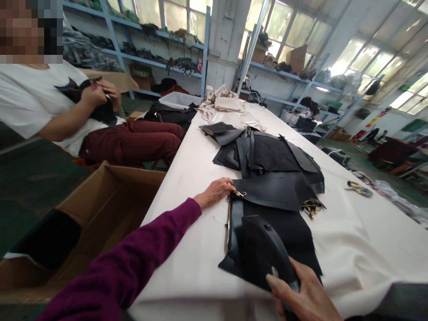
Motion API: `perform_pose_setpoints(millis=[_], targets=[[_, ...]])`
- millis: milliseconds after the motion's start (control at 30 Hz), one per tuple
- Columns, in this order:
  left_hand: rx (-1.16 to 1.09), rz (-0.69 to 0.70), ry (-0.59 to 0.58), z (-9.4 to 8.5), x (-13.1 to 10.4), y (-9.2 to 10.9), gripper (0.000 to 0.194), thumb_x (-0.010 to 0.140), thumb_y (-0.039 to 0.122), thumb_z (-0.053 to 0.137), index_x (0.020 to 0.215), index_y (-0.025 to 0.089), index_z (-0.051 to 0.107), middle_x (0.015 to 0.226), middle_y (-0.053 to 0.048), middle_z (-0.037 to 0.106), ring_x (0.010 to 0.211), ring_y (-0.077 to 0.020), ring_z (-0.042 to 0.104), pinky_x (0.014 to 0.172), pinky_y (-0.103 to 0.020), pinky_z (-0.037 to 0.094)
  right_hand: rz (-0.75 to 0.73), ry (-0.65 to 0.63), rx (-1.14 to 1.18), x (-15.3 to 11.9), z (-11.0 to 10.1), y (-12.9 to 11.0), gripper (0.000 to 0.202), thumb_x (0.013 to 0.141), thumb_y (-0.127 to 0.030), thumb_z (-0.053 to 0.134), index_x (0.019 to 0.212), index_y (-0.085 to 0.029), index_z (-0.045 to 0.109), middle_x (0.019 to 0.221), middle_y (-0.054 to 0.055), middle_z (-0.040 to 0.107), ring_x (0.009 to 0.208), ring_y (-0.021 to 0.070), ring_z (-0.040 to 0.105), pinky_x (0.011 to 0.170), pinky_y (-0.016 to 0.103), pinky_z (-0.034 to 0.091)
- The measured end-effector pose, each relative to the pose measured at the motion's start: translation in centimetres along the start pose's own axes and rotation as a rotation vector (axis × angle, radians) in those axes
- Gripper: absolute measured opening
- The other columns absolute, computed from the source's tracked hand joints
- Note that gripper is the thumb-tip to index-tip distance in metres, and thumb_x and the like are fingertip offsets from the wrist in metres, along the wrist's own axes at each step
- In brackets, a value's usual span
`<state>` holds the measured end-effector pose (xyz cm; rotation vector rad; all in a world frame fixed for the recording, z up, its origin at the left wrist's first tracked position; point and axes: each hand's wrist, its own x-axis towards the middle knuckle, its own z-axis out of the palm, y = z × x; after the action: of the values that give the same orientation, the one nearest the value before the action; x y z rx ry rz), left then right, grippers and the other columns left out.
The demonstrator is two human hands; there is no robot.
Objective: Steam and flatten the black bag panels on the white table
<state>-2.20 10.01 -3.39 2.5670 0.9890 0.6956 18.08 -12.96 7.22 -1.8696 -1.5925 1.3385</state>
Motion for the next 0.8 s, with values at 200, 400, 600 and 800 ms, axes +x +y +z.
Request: perform_pose_setpoints(millis=[200, 400, 600, 800], targets=[[-0.113, 0.044, -0.021, 0.0, -0.1, 0.5, 0.023, 0.087, 0.016, 0.041, 0.080, 0.016, 0.063, 0.093, -0.004, 0.057, 0.082, -0.0121, 0.053, 0.076, -0.021, 0.040, -0.061, -0.027, 0.060, 4.2, 1.2, -1.0, 0.019, 0.083, -0.036, 0.050, 0.075, -0.019, 0.048, 0.049, -0.006, 0.053, 0.041, 0.0114, 0.052, 0.041, 0.020, 0.043], [-0.264, 0.034, -0.055, -0.3, 0.0, -0.1, 0.023, 0.084, 0.011, 0.043, 0.081, 0.014, 0.065, 0.087, -0.005, 0.062, 0.076, -0.0110, 0.056, 0.073, -0.019, 0.041, -0.127, -0.001, 0.075, 6.9, 1.8, -1.9, 0.021, 0.084, -0.037, 0.050, 0.074, -0.018, 0.049, 0.051, -0.005, 0.054, 0.042, 0.0112, 0.051, 0.042, 0.020, 0.042], [-0.430, -0.052, -0.020, -0.1, -0.4, -0.5, 0.026, 0.076, 0.004, 0.045, 0.086, 0.014, 0.067, 0.085, -0.004, 0.065, 0.080, -0.0118, 0.057, 0.075, -0.019, 0.041, -0.149, 0.119, 0.050, 8.0, -0.8, -2.8, 0.030, 0.084, -0.044, 0.050, 0.069, -0.018, 0.050, 0.055, -0.003, 0.055, 0.047, 0.0120, 0.053, 0.044, 0.021, 0.042], [-0.483, -0.104, -0.002, -0.2, -0.7, -0.3, 0.027, 0.073, 0.004, 0.042, 0.080, 0.012, 0.067, 0.070, -0.002, 0.063, 0.064, -0.0094, 0.054, 0.062, -0.017, 0.039, -0.077, 0.115, -0.014, 3.9, -1.4, -2.0, 0.029, 0.084, -0.040, 0.050, 0.065, -0.019, 0.048, 0.049, -0.005, 0.053, 0.044, 0.0109, 0.051, 0.042, 0.020, 0.041]])
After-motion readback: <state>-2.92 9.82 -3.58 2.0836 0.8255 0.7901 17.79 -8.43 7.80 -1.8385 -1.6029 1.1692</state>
